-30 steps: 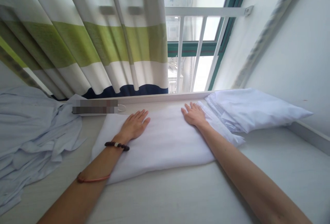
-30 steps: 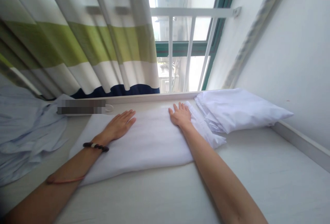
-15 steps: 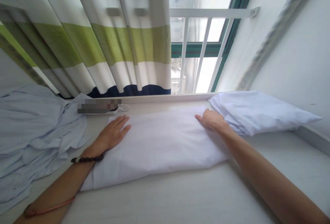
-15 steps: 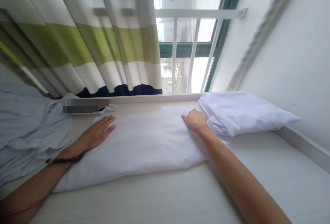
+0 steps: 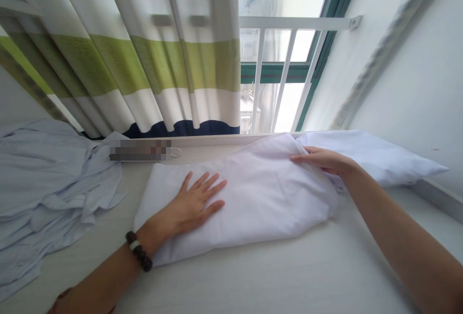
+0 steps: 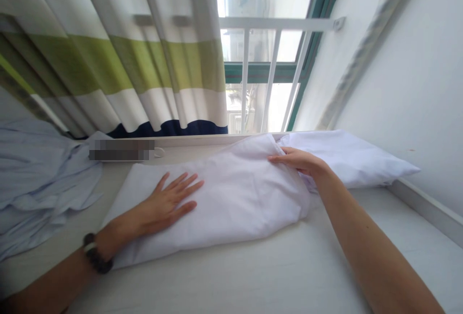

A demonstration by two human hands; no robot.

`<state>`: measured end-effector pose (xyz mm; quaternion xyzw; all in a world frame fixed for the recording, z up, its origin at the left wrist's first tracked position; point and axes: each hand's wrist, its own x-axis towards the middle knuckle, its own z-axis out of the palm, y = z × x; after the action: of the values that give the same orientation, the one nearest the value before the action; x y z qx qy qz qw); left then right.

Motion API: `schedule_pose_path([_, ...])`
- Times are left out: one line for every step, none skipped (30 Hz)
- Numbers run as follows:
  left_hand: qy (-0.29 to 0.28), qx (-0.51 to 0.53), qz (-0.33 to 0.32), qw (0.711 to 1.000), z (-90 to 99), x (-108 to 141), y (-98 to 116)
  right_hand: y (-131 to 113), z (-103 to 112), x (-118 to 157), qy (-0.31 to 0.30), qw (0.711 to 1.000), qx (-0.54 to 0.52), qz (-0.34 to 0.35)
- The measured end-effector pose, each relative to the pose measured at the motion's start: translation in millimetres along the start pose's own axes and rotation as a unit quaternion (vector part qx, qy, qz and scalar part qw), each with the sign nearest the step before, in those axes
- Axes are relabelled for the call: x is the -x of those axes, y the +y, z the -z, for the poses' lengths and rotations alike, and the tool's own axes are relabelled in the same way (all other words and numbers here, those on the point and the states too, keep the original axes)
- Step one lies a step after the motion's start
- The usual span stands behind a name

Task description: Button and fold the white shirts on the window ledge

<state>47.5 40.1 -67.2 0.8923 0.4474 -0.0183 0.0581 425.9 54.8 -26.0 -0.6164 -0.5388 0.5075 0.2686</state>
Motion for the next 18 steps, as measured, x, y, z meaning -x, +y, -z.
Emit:
schedule_pose_path([0.01,0.007,-0.007,1.0,-6.9,-4.4,6.7,0.8,4.3,-0.8,0.016,1.0,0.001,-0.011])
schedule_pose_path([0.019,0.013,-0.008,1.0,-12.9,-9.4,12.0,1.3,8.8,-1.3,0.033,0.999,0.014,-0.026])
schedule_pose_path([0.026,0.017,-0.007,0.999,-17.4,-14.6,16.2,1.4,13.1,-1.2,0.046,0.998,0.033,-0.041])
schedule_pose_path([0.029,0.021,-0.007,0.999,-20.0,-19.4,19.1,1.2,16.9,-0.2,0.054,0.996,0.052,-0.056])
schedule_pose_path([0.027,0.025,-0.009,0.999,-20.3,-23.7,21.0,0.5,20.1,1.7,0.051,0.994,0.065,-0.066])
schedule_pose_path([0.019,0.029,-0.013,0.999,-18.5,-26.9,21.4,-0.5,22.6,4.5,0.041,0.994,0.067,-0.073])
schedule_pose_path([0.008,0.035,-0.018,0.999,-14.9,-29.0,20.1,-1.8,24.5,8.1,0.027,0.995,0.059,-0.078])
schedule_pose_path([-0.006,0.042,-0.022,0.999,-10.0,-29.7,16.7,-3.6,25.9,12.1,0.012,0.996,0.041,-0.078])
schedule_pose_path([-0.02,0.05,-0.023,0.998,-4.4,-29.0,11.0,-5.8,26.9,16.2,0.002,0.997,0.018,-0.071])
schedule_pose_path([-0.028,0.055,-0.021,0.998,1.0,-26.9,3.0,-8.6,27.7,19.9,-0.004,0.998,-0.007,-0.059])
schedule_pose_path([-0.028,0.058,-0.015,0.998,5.6,-23.6,-7.2,-12.1,28.3,22.9,-0.009,0.999,-0.031,-0.042])
schedule_pose_path([-0.021,0.057,-0.007,0.998,8.7,-19.4,-19.0,-16.6,28.7,24.9,-0.012,0.998,-0.05,-0.026])
schedule_pose_path([-0.003,0.051,-0.003,0.999,9.8,-14.5,-31.5,-22.3,28.7,25.9,-0.015,0.998,-0.064,-0.012])
schedule_pose_path([0.014,0.042,-0.002,0.999,8.9,-9.2,-43.7,-29.5,28.2,25.7,-0.013,0.998,-0.069,-0.001])
schedule_pose_path([0.026,0.033,-0.005,0.999,6.3,-3.9,-54.6,-38.2,26.8,24.6,-0.005,0.998,-0.066,0.01])
schedule_pose_path([0.04,0.025,-0.01,0.999,2.5,0.9,-63.5,-48.4,24.2,22.6,0.008,0.998,-0.058,0.025])
schedule_pose_path([0.055,0.019,-0.015,0.998,-1.6,4.9,-69.8,-59.8,20.3,19.9,0.023,0.998,-0.046,0.046])
schedule_pose_path([0.072,0.014,-0.023,0.997,-5.1,7.7,-73.7,-72.0,14.7,16.8,0.037,0.996,-0.033,0.073])
